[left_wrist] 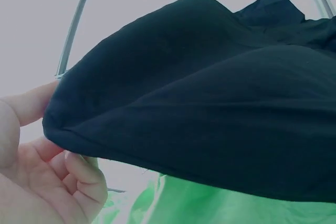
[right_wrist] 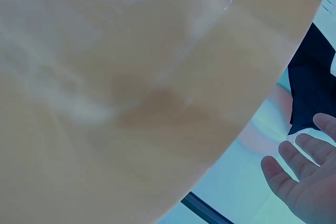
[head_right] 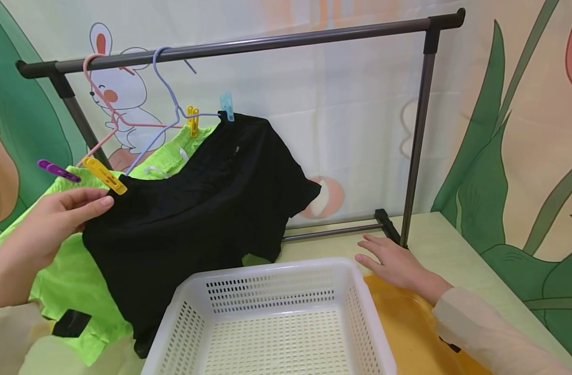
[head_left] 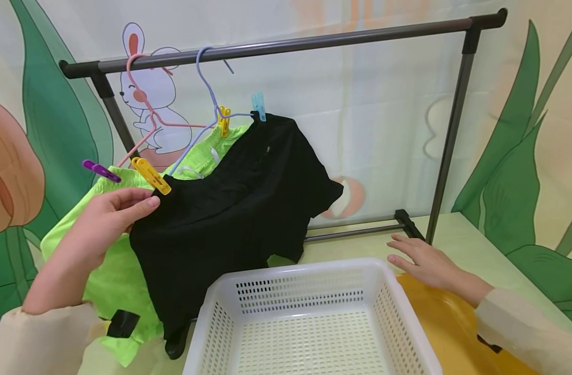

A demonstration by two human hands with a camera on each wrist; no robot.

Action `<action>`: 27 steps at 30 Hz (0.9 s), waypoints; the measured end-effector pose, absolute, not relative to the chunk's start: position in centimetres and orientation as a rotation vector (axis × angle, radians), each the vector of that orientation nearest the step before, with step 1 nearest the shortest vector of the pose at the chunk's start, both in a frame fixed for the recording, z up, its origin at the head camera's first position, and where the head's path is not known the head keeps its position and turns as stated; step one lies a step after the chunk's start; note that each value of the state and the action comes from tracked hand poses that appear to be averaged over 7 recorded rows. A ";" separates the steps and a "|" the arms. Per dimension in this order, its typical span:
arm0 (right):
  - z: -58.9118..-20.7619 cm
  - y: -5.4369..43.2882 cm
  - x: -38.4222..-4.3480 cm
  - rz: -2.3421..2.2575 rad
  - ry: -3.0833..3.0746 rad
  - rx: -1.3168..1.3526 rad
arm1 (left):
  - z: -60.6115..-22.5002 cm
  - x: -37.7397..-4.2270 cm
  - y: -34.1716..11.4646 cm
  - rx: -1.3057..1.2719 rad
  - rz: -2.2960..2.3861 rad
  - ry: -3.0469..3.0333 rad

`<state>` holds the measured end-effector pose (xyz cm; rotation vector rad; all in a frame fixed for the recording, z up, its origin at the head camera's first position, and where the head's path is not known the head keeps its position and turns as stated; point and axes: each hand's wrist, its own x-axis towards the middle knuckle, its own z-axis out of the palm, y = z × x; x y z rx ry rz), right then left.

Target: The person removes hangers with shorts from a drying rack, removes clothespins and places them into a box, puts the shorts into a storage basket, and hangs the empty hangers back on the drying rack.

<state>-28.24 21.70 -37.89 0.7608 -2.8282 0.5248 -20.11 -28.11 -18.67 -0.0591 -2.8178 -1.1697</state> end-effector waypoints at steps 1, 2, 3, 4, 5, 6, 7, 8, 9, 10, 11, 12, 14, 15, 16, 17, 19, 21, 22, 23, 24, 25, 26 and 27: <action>-37.9 21.7 -28.2 0.524 -2.828 0.759 | -18.5 -20.1 -28.0 -0.070 -1.163 -2.828; -38.0 21.7 -28.3 0.527 -2.830 0.757 | -18.4 -20.0 -28.0 -0.081 -1.159 -2.837; -38.0 21.7 -28.3 0.528 -2.833 0.755 | -18.2 -19.9 -27.9 -0.091 -1.158 -2.844; -38.1 21.7 -28.3 0.529 -2.833 0.754 | -18.1 -19.9 -27.8 -0.105 -1.160 -2.850; -38.1 21.7 -28.3 0.529 -2.834 0.754 | -18.1 -19.9 -27.8 -0.116 -1.163 -2.856; -38.1 21.7 -28.3 0.530 -2.837 0.752 | -18.0 -19.9 -27.8 -0.125 -1.166 -2.864; -38.1 21.7 -28.3 0.529 -2.837 0.752 | -17.9 -19.9 -27.8 -0.137 -1.166 -2.872; -38.2 21.7 -28.3 0.530 -2.838 0.752 | -17.9 -19.9 -27.9 -0.146 -1.162 -2.882; -38.1 21.7 -28.3 0.527 -2.838 0.752 | -17.9 -19.9 -27.9 -0.157 -1.158 -2.891; -38.2 21.7 -28.3 0.527 -2.837 0.751 | -17.9 -19.9 -28.0 -0.170 -1.152 -2.899; -38.1 21.8 -28.3 0.527 -2.837 0.750 | -17.9 -20.0 -28.1 -0.181 -1.148 -2.907; -38.1 21.8 -28.3 0.528 -2.838 0.749 | -17.9 -20.0 -28.2 -0.194 -1.145 -2.913; -38.1 21.8 -28.3 0.528 -2.838 0.748 | -18.0 -20.1 -28.4 -0.223 -1.150 -2.921; -38.1 21.8 -28.3 0.528 -2.837 0.749 | -18.1 -20.2 -28.5 -0.237 -1.163 -2.924; -38.1 21.8 -28.3 0.530 -2.837 0.748 | -18.1 -20.3 -28.6 -0.250 -1.178 -2.923; -38.1 21.8 -28.3 0.529 -2.837 0.749 | -18.2 -20.3 -28.7 -0.262 -1.204 -2.921; -38.1 21.8 -28.3 0.528 -2.837 0.749 | -18.4 -20.4 -28.9 -0.285 -1.276 -2.904; -38.2 21.8 -28.3 0.529 -2.837 0.747 | -18.5 -20.5 -29.1 -0.307 -1.375 -2.874; -38.2 21.8 -28.3 0.530 -2.838 0.746 | -18.6 -20.5 -29.2 -0.321 -1.425 -2.853; -38.2 21.8 -28.3 0.531 -2.838 0.744 | -18.8 -20.6 -29.3 -0.339 -1.484 -2.828; -38.3 21.9 -28.3 0.533 -2.837 0.743 | -18.9 -20.6 -29.3 -0.362 -1.553 -2.794; -38.3 21.9 -28.3 0.533 -2.837 0.742 | -19.0 -20.7 -29.4 -0.384 -1.629 -2.755; -38.3 21.9 -28.3 0.534 -2.837 0.741 | -19.2 -20.7 -29.4 -0.408 -1.710 -2.710; -38.3 21.9 -28.3 0.533 -2.838 0.740 | -19.3 -20.7 -29.4 -0.438 -1.792 -2.661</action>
